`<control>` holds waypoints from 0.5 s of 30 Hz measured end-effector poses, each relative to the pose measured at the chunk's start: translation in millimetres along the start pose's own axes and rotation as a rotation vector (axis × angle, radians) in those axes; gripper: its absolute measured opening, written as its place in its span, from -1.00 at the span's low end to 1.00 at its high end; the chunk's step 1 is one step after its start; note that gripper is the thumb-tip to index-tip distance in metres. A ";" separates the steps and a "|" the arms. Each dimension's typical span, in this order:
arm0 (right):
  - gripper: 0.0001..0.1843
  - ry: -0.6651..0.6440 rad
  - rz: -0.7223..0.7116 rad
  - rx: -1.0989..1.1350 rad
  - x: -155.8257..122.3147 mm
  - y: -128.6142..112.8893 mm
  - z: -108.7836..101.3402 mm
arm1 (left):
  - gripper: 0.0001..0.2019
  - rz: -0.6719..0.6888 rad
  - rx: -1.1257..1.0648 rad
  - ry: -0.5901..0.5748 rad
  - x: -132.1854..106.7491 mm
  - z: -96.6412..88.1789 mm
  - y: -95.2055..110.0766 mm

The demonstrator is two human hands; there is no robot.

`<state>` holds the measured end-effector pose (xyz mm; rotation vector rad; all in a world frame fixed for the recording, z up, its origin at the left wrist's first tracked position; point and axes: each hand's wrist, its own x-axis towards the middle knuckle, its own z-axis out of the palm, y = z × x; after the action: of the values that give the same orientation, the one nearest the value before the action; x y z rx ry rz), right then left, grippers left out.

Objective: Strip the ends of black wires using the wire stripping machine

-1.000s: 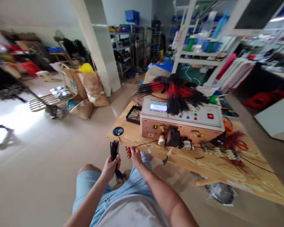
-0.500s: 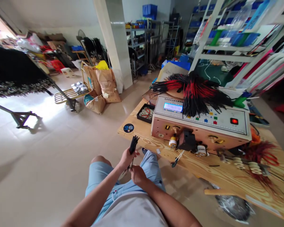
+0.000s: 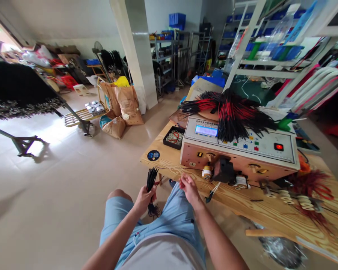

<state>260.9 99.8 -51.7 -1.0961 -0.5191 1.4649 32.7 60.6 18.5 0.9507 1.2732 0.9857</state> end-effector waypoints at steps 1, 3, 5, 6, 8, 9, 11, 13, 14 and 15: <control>-0.48 -0.009 -0.010 0.072 6.2 -10.3 0.4 | -0.36 -0.004 0.013 0.004 -0.4 -1.3 -2.0; -0.51 -0.008 -0.042 0.163 13.9 -25.3 3.8 | -0.41 -0.001 0.025 0.009 0.0 -2.2 -6.7; -0.51 0.006 -0.068 0.200 16.8 -33.3 9.7 | -0.46 0.004 0.010 0.013 0.8 -1.4 -10.1; -0.49 0.015 -0.078 0.213 17.2 -35.2 13.0 | -0.48 0.005 -0.007 0.016 0.9 -0.6 -10.8; -0.46 0.030 -0.101 0.223 16.9 -36.9 18.8 | -0.51 0.008 -0.054 0.026 0.9 0.8 -10.2; -0.46 0.035 -0.116 0.219 16.6 -37.3 21.0 | -0.52 0.008 -0.079 0.027 0.9 1.3 -9.2; -0.47 0.047 -0.149 0.199 16.2 -38.0 23.8 | -0.53 0.005 -0.124 0.013 1.0 1.7 -6.7; -0.47 0.069 -0.176 0.190 16.5 -38.6 25.3 | -0.54 0.002 -0.148 0.000 1.5 1.9 -4.5; -0.46 0.081 -0.184 0.191 17.1 -38.6 25.9 | -0.53 0.002 -0.154 0.000 1.8 2.1 -3.6; -0.45 0.090 -0.190 0.194 18.2 -38.3 26.8 | -0.53 0.006 -0.160 0.007 2.1 2.5 -2.9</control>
<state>260.2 132.6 -13.8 -0.9288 -0.3975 1.2663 35.4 61.7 15.3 0.8282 1.1790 1.0793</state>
